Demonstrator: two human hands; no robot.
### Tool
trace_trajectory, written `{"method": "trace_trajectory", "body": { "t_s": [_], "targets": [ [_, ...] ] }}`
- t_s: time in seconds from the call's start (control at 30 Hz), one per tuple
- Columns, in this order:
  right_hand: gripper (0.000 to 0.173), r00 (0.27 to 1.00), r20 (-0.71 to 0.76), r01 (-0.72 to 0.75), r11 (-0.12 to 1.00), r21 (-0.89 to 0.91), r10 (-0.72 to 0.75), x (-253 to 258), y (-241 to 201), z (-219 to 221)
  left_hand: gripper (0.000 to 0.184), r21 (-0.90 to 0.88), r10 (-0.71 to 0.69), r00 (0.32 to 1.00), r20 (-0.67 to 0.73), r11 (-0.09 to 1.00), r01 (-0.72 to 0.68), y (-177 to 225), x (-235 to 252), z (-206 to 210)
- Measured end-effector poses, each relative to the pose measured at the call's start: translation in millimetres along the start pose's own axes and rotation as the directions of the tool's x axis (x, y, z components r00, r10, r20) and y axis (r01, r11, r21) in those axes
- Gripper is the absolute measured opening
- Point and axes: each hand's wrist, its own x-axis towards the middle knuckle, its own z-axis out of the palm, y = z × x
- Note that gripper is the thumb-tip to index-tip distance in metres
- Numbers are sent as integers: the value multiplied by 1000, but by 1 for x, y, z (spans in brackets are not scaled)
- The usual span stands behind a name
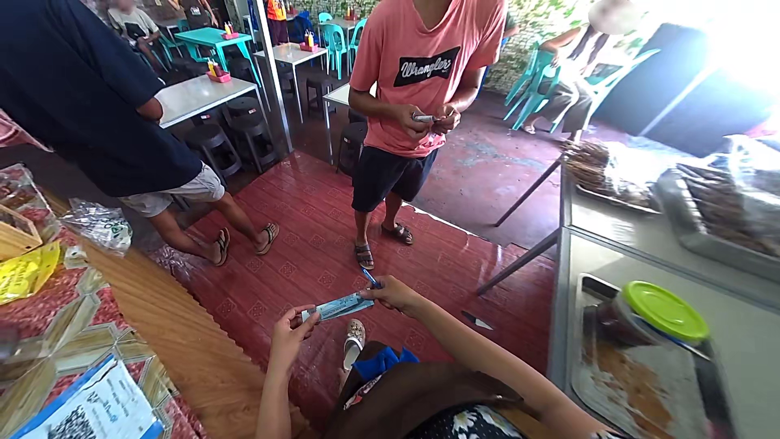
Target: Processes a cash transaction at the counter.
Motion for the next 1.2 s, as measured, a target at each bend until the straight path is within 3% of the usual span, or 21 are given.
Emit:
{"method": "trace_trajectory", "body": {
  "t_s": [1.2],
  "targets": [
    [17, 999, -9, -36, 999, -21, 36, -2, 0, 0, 23, 12, 4, 1000, 9, 1000, -4, -2, 0, 0]
  ]
}}
